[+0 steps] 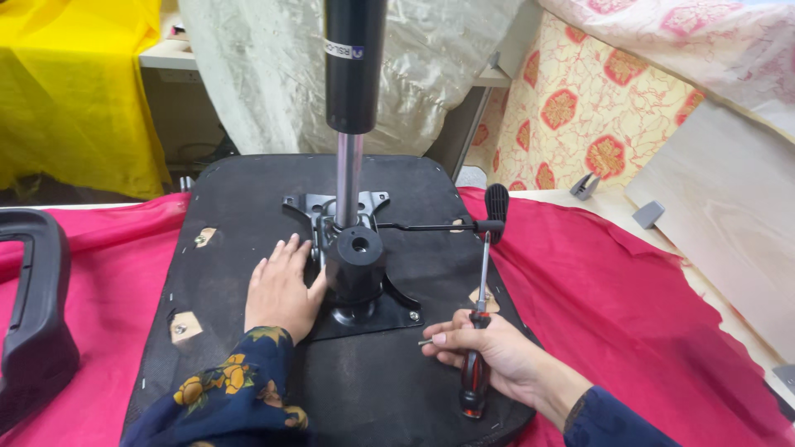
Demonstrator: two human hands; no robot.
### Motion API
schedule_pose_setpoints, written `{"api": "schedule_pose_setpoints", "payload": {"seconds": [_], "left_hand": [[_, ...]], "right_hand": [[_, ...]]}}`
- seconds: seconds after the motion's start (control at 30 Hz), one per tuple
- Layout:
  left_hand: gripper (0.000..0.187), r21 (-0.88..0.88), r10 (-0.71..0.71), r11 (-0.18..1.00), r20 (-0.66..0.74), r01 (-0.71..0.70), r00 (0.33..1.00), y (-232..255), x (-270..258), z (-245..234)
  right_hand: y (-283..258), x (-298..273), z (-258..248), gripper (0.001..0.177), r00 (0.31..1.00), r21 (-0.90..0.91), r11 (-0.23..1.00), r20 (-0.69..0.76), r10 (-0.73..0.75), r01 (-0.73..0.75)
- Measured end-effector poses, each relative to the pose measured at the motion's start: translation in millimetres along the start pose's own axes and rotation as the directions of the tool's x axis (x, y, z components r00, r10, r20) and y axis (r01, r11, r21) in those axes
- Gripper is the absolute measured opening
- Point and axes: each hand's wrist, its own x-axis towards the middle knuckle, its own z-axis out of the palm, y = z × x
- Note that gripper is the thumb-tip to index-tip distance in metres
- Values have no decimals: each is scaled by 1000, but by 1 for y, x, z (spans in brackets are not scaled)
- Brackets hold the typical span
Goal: The person uses a screwdriver to tighten screws on the underside of an office chair seat, securing the gas lift mechanism to the seat base. The person works methodically around the central mounting plate, tightening each screw in turn.
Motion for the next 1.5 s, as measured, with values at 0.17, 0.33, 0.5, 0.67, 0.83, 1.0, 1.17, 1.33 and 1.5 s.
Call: {"api": "schedule_pose_setpoints", "payload": {"seconds": [0.17, 0.33, 0.5, 0.67, 0.83, 1.0, 1.17, 1.33, 1.5], "left_hand": [[66, -6, -3, 1000, 32, 3, 999, 2, -3, -6], [63, -41, -63, 997, 24, 64, 998, 11, -8, -15], [60, -78, -29, 997, -30, 26, 999, 14, -12, -22], [62, -100, -20, 995, -38, 17, 999, 15, -13, -27], [61, -131, -20, 991, -46, 14, 999, 16, -13, -30], [60, -146, -24, 989, -69, 13, 997, 17, -14, -31], [60, -145, -19, 989, -74, 8, 997, 17, -14, -32], [60, -146, -35, 989, -51, 27, 998, 18, -13, -34], [60, -146, -42, 989, -41, 35, 998, 19, -13, -35]], "right_hand": [[-49, 34, 16, 33, 974, -106, 969, 79, -214, 221], [-107, 97, 28, 27, 920, -118, 917, -46, -389, 382], [-136, 187, 30, 5, 944, -47, 962, -188, -272, 268], [-149, 258, 22, 9, 991, -61, 995, -109, -79, 73], [-153, 305, 19, 9, 981, -169, 985, -192, 7, -40], [-144, 325, 5, 7, 981, -299, 951, -190, 25, -82], [-141, 327, 1, 7, 986, -372, 927, -166, -8, -55], [-140, 319, 11, 6, 981, -417, 908, -189, -41, -42], [-137, 311, 19, 21, 961, -444, 896, -244, -128, 7]]}}
